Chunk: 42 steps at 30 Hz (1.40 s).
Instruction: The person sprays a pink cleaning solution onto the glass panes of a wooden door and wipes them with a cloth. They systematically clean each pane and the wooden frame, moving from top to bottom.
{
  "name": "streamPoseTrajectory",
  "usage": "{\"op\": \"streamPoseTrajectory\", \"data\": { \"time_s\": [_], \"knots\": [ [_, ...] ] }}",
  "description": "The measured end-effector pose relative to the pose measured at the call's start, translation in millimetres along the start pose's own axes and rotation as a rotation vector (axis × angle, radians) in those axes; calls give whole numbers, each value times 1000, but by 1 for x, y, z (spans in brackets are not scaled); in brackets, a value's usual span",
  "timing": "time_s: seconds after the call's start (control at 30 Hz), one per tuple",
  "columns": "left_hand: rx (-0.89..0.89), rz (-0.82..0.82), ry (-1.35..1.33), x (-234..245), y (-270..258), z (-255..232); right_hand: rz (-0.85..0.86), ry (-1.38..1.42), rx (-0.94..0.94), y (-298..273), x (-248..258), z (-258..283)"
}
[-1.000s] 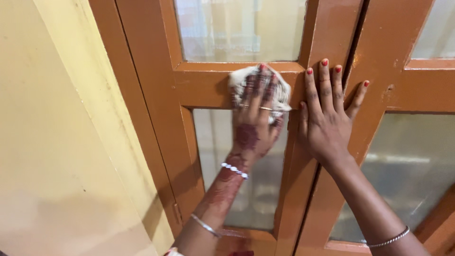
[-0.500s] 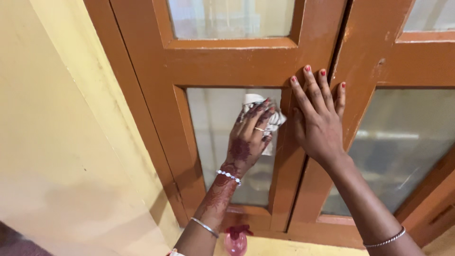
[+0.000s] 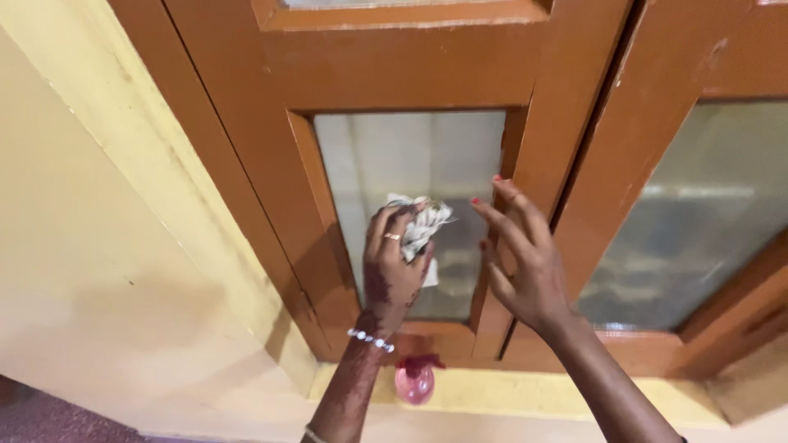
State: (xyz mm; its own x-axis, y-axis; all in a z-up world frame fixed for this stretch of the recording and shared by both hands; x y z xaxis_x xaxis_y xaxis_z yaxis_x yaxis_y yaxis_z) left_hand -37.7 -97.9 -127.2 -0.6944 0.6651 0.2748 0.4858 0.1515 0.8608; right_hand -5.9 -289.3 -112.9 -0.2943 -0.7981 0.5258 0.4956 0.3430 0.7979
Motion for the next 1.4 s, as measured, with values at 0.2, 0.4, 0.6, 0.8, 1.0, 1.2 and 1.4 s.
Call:
{"op": "streamPoseTrajectory", "data": {
  "time_s": [0.2,0.4,0.6,0.8,1.0,1.2,1.4],
  "knots": [
    [184,20,-570,-18,6,-17,84,463,-116,-8,-35,26],
    [307,197,-985,-44,-10,-12,-140,576,-294,-21,-55,35],
    [300,269,-887,-37,-65,25,-243,479,-445,-62,-66,14],
    [300,181,-409,-3,-122,82,-170,422,-589,-104,-63,-15],
    [363,245,-339,-3,-182,119,-34,422,-684,-144,-84,-40],
    [381,200,-119,-11,-238,143,31,348,-790,-193,-103,-52],
    [296,202,-9,-32,-271,148,29,422,-824,-218,-122,-57]
  ]
}}
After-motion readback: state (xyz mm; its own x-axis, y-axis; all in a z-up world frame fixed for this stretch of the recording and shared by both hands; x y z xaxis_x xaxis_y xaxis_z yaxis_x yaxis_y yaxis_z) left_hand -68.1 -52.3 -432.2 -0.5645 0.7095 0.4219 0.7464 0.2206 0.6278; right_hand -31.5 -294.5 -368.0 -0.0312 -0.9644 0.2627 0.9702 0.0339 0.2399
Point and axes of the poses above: each hand's wrist, its own y-axis towards the middle knuckle, its own x-axis out of the back of the hand, z = x × y, the point moved 3 cm from there along y, towards the middle knuckle, and after that the axes turned 1 degree about -y, right-handed, at the moved point
